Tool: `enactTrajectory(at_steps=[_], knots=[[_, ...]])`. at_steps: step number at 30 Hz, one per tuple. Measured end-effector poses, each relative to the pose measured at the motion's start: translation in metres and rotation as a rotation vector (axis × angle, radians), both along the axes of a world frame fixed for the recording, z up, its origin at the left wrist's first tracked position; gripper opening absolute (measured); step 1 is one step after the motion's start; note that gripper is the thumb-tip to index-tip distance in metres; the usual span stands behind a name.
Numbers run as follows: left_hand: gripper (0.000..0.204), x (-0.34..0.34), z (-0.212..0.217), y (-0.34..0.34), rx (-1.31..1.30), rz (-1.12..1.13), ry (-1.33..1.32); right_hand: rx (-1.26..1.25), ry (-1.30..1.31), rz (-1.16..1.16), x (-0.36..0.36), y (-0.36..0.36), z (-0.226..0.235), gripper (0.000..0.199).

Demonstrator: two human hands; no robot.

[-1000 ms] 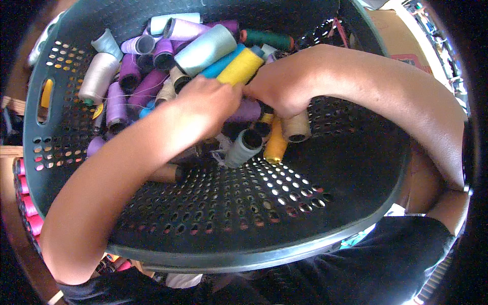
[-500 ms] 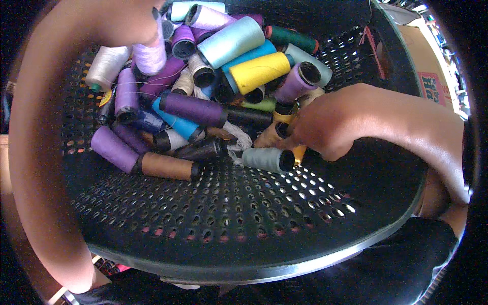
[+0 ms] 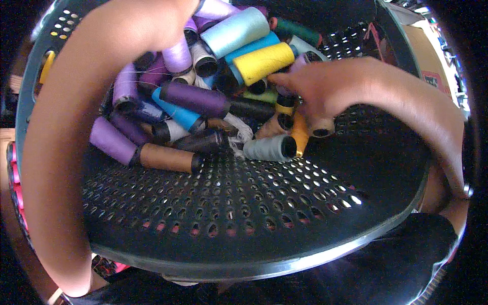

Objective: The person sits on the floor and sorts thread spools from a black plastic basket onto a wooden shelf. They pick up spools one by one, arrange them by color, and place them in rows on the shelf.

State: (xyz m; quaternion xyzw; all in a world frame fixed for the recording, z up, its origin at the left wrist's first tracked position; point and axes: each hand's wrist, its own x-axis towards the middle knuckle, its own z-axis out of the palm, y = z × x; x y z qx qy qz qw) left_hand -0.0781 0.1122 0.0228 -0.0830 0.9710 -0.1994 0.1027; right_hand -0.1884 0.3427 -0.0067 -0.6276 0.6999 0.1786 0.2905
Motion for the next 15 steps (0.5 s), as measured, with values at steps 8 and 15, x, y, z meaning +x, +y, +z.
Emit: enactTrajectory(at_steps=[8,15], knots=[[0.033,0.009,-0.060,0.056,0.672,-0.235,-0.319,-0.046,0.028,0.187,-0.019,-0.023,0.002,0.035],[0.028,-0.006,-0.072,0.080,0.269,-0.191,-0.369,0.046,0.184,0.079,-0.005,-0.023,0.005,0.067]])
